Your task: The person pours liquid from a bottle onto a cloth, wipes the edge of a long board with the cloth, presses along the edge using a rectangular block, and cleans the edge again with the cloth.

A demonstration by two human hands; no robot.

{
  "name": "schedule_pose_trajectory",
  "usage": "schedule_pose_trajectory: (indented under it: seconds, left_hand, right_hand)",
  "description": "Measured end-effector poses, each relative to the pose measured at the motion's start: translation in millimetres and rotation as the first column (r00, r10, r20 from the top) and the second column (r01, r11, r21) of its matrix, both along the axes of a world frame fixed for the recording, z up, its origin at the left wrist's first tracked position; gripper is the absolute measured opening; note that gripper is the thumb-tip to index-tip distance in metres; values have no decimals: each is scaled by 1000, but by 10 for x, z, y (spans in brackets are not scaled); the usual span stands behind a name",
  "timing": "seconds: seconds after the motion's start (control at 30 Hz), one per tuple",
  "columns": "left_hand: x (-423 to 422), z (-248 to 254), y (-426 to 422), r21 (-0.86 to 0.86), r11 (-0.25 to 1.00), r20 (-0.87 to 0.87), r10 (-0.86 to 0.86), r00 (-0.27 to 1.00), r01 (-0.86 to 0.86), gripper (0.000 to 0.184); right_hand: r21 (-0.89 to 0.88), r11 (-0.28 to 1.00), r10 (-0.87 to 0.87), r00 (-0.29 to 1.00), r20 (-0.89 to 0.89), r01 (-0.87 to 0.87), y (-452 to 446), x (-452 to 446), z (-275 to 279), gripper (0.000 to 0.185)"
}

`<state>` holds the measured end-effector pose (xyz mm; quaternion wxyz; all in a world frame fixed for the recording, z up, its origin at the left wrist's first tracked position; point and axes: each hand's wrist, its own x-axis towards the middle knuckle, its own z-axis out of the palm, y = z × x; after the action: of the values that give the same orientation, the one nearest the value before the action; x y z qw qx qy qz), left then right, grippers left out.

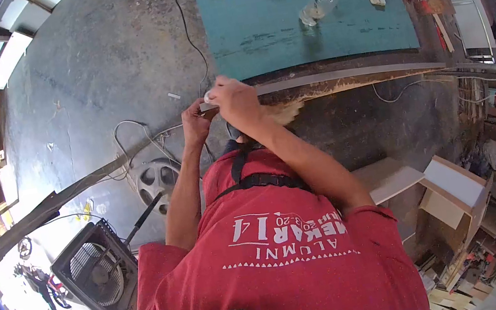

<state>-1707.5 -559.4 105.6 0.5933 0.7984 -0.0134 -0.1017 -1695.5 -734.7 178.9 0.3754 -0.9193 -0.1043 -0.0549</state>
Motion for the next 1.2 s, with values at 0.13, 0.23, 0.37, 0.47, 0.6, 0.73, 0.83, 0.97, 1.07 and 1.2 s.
schedule_pose_trajectory:
  seconds: [0.13,0.23,0.37,0.47,0.6,0.73,0.83,0.97,1.07,1.2]
  left_hand:
    - [-1,-64,15,-93,996,-63,-17,998,11,24]
    - [-4,38,-10,-138,990,-57,9,998,-16,24]
    - [20,21,5,-157,987,22,-16,1000,19,24]
    - [26,-157,103,75,997,67,-16,998,11,26]
    - [60,62,27,49,998,-23,-45,999,46,23]
    - [51,-142,31,-91,996,30,-18,999,20,23]
    - [44,-131,52,-32,999,68,-13,998,15,23]
    - [95,-240,83,66,998,121,-22,992,14,26]
    - [132,-228,118,120,992,74,-57,996,48,28]
    - [122,-464,141,-26,999,152,-20,988,24,28]
  right_hand:
    - [-102,995,-25,996,-87,16,-329,-41,148,13]
    - [-92,994,-73,996,-60,67,-781,-56,155,15]
    - [-127,992,-17,994,-112,2,-334,-24,130,19]
    - [-120,989,97,994,46,-91,273,44,-16,11]
    - [-124,992,-24,999,47,30,69,-7,-12,13]
    - [-188,957,-234,971,-55,220,-830,-139,13,13]
    - [-178,945,-290,955,-62,275,-893,-140,43,18]
    - [-199,975,-87,995,52,96,-50,23,-166,13]
    - [-162,978,-106,981,162,133,124,72,-250,9]
    - [-421,897,-91,989,117,133,-904,-67,-195,12]
